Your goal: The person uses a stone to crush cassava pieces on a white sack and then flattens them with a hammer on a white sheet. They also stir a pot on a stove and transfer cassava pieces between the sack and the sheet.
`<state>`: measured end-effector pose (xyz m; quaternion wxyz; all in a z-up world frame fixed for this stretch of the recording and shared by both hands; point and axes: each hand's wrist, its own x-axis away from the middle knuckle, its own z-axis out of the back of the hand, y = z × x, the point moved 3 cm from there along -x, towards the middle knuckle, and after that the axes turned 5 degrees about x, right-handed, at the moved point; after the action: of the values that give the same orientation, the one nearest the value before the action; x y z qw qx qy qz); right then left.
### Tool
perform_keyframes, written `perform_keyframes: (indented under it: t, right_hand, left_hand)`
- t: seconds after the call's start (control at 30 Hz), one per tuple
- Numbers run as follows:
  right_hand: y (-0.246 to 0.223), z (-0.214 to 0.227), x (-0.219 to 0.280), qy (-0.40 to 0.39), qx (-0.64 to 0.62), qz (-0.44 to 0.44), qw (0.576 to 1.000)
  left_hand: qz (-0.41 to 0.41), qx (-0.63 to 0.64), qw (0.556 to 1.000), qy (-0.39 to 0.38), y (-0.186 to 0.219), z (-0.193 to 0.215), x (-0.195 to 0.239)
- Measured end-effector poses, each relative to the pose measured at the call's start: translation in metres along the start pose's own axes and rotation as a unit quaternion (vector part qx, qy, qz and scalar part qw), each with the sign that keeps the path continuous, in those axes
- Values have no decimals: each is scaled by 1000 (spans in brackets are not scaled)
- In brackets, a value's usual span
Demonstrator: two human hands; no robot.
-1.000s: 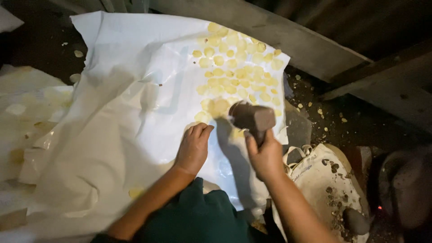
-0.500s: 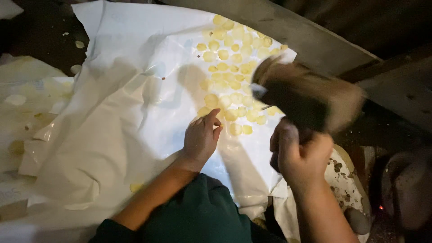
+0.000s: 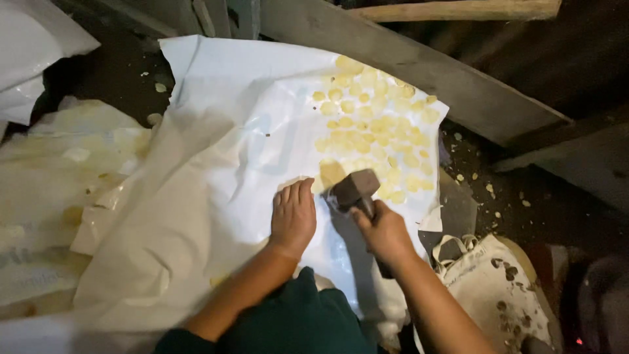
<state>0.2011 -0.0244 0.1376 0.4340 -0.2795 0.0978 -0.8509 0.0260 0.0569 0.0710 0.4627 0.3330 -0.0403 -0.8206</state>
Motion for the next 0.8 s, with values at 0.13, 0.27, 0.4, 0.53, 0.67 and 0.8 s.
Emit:
perform_keyframes:
  t: [0.13,0.27,0.4,0.53,0.67,0.8]
  right_hand:
    - [-22,33,26,83,-23,-1,996]
    - [-4,-11,13,109,6,18,994]
    - [23,-45,-10,78,64,19,995]
    - [30,-21,11,35,14,-6,999]
    - [78,-29,45,70,13,-67,995]
    - [148,-64,26,102,62,-97,988]
  left_hand:
    - [6,8,1000,-17,2,2,5]
    - [5,-1,1000,-29,7,6,4]
    - [0,7,1000,-13,2,1,0]
    - [-6,20,1000,-21,-6,-11,-1]
    - [-3,32,999,-12,-37,-43,-19]
    - [15,-28,999,-7,-37,-20,-37]
